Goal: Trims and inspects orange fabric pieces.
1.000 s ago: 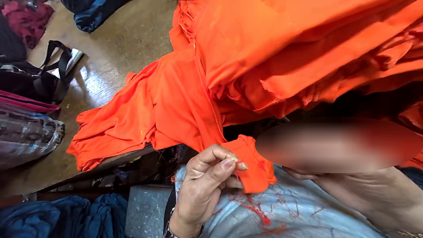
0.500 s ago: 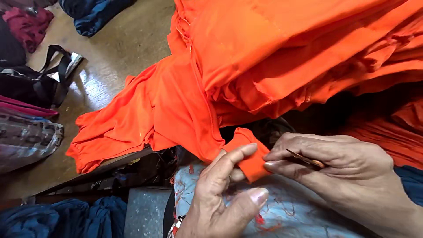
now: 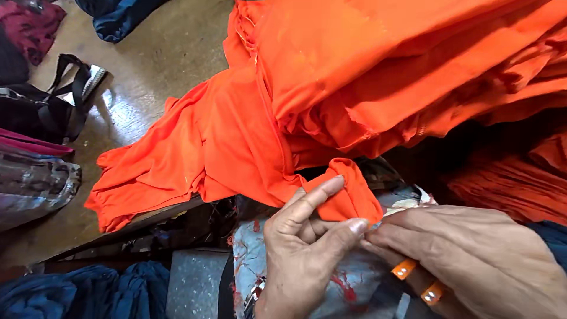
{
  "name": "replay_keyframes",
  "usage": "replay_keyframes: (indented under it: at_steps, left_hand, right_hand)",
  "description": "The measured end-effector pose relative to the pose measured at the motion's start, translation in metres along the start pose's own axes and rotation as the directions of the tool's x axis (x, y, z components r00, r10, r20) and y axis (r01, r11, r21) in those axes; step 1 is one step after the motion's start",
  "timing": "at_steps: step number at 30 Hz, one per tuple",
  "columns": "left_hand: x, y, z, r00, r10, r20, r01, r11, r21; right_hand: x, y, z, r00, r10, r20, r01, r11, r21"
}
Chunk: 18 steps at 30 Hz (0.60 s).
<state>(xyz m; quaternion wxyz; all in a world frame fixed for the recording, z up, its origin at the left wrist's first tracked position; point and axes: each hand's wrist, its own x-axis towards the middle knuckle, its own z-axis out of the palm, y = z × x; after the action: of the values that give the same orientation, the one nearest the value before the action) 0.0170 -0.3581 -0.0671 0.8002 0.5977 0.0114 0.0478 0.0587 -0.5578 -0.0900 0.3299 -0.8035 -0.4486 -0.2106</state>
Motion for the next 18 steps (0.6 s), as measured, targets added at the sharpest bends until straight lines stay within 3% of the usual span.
replay_keyframes:
  at_steps: [4,6,9,11,14,18]
  left_hand:
    - [0.003,0.000,0.003,0.994,-0.113,-0.003,0.113,0.993,-0.035]
    - [0.006,-0.001,0.002,0.995,-0.099,0.012,0.099,0.995,-0.014]
    - [0.010,-0.008,-0.006,0.992,-0.029,0.123,0.034,0.999,-0.036]
    - [0.012,-0.010,-0.010,0.989,-0.005,0.145,0.009,0.999,-0.030]
    - [0.013,-0.010,-0.014,0.988,0.008,0.152,-0.004,1.000,-0.027]
    - [0.014,-0.011,-0.014,0.985,0.014,0.174,-0.009,1.000,-0.029]
  right_hand:
    - [-0.005,0.000,0.002,1.000,-0.008,0.002,0.008,1.000,-0.025]
    - [-0.008,0.001,0.002,1.000,0.016,0.019,-0.016,1.000,0.023]
    - [-0.008,0.007,0.001,0.986,0.133,0.096,-0.155,0.946,0.285]
    - [-0.014,0.010,-0.006,0.926,0.297,0.233,-0.377,0.759,0.532]
    - [-0.024,0.008,-0.021,0.716,0.538,0.444,-0.667,0.340,0.663]
    - [-0.033,0.007,-0.024,0.617,0.540,0.573,-0.740,0.149,0.656]
